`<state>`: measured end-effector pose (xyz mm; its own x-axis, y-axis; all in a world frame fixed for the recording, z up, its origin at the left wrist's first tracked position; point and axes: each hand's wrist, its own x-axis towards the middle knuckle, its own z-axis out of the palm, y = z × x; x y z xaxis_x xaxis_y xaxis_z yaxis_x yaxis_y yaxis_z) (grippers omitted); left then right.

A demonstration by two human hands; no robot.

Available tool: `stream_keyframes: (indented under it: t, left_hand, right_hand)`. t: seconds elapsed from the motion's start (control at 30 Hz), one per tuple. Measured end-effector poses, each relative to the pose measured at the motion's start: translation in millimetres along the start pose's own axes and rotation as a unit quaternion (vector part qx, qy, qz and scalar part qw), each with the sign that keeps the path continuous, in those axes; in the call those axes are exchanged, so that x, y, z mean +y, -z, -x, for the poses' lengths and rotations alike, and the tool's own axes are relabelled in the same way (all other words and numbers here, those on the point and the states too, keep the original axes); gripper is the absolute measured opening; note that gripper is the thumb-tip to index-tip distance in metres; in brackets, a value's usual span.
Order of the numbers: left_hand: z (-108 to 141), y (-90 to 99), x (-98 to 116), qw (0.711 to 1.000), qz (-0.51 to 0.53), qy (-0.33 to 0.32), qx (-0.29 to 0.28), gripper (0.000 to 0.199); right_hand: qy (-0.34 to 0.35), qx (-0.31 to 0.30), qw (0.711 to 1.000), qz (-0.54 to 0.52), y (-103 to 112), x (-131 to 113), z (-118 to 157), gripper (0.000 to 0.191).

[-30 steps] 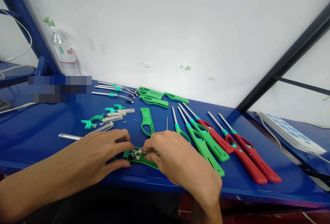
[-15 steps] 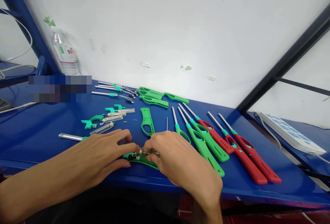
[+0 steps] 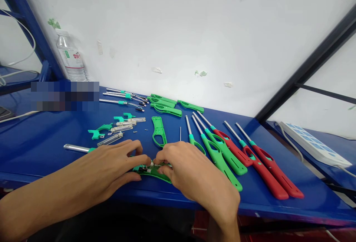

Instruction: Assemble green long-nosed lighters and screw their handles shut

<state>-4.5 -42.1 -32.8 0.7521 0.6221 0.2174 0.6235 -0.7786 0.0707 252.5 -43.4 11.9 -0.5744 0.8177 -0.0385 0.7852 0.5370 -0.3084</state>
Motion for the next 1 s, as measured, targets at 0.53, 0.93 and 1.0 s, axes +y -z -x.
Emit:
stream_keyframes:
  t: [0.53, 0.93, 1.0]
  left_hand:
    - [-1.0, -3.2, -2.5, 0.999, 0.033, 0.003, -0.007, 0.027]
    - [-0.7, -1.6, 0.0, 0.999, 0.044, 0.017, -0.013, 0.022]
    - [-0.7, -1.5, 0.1, 0.999, 0.042, 0.014, -0.014, 0.021]
  right_hand:
    - [-0.031, 0.109, 0.993, 0.038, 7.5, 5.5, -0.7, 0.030]
    - [-0.020, 0.050, 0.997, 0.048, -10.5, 20.4, -10.3, 0.027]
    - [-0.026, 0.057, 0.996, 0.057, -10.8, 21.5, -11.0, 0.026]
